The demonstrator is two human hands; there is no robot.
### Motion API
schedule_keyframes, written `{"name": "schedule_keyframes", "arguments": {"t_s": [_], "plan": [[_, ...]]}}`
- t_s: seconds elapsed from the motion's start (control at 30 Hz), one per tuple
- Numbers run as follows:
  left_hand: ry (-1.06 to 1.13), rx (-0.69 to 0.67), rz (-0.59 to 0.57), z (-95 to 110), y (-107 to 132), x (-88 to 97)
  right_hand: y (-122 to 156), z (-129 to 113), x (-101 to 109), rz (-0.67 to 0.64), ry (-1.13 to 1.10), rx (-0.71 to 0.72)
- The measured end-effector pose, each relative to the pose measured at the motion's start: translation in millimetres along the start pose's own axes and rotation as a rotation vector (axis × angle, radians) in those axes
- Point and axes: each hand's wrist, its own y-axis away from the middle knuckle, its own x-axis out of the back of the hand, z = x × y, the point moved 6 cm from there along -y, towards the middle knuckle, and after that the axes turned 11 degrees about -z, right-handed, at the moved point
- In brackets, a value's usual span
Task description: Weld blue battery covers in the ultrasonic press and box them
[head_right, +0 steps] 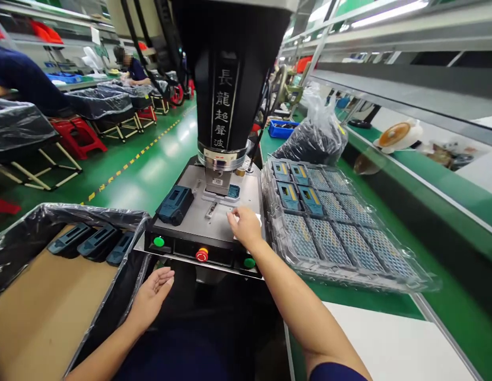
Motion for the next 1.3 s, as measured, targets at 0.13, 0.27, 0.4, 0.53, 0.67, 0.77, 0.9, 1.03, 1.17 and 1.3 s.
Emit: {"name": "schedule_keyframes", "arguments": {"t_s": [0.13, 0.27, 0.4, 0.53, 0.67, 0.77, 0.9, 1.03, 1.17, 1.3], "plan": [[0.0, -0.005, 0.036, -3.2, 5.7, 11.7, -43.5, 13.2, -16.5, -0.067, 0.148, -0.082], [0.014, 0.001, 0.065, -5.1, 11.4, 19.5, -71.5, 18.5, -29.3, -0.082, 0.211, -0.13], [0.02, 0.011, 0.084, -1.4, 16.0, 23.9, -90.5, 18.5, -39.3, -0.085, 0.249, -0.162], [0.019, 0.018, 0.106, 1.4, 19.3, 28.3, -104.7, 21.4, -48.6, -0.119, 0.273, -0.182], [0.011, 0.016, 0.112, -0.7, 20.5, 30.2, -110.2, 23.1, -54.7, -0.135, 0.279, -0.152], [0.001, 0.009, 0.105, -0.8, 20.3, 29.4, -108.4, 18.5, -56.7, -0.123, 0.282, -0.104], [-0.01, 0.016, 0.085, 2.7, 20.8, 29.0, -99.6, 6.9, -53.8, -0.106, 0.278, -0.006], [-0.012, 0.03, 0.087, 5.4, 20.9, 31.5, -77.7, -5.9, -41.6, -0.125, 0.251, 0.121], [-0.01, 0.008, 0.104, 14.5, 14.0, 33.0, -32.6, -27.0, -16.5, -0.11, 0.159, 0.234], [-0.014, -0.06, 0.104, 40.6, -0.7, 30.2, 23.6, -42.6, 4.2, -0.168, -0.107, 0.113]]}}
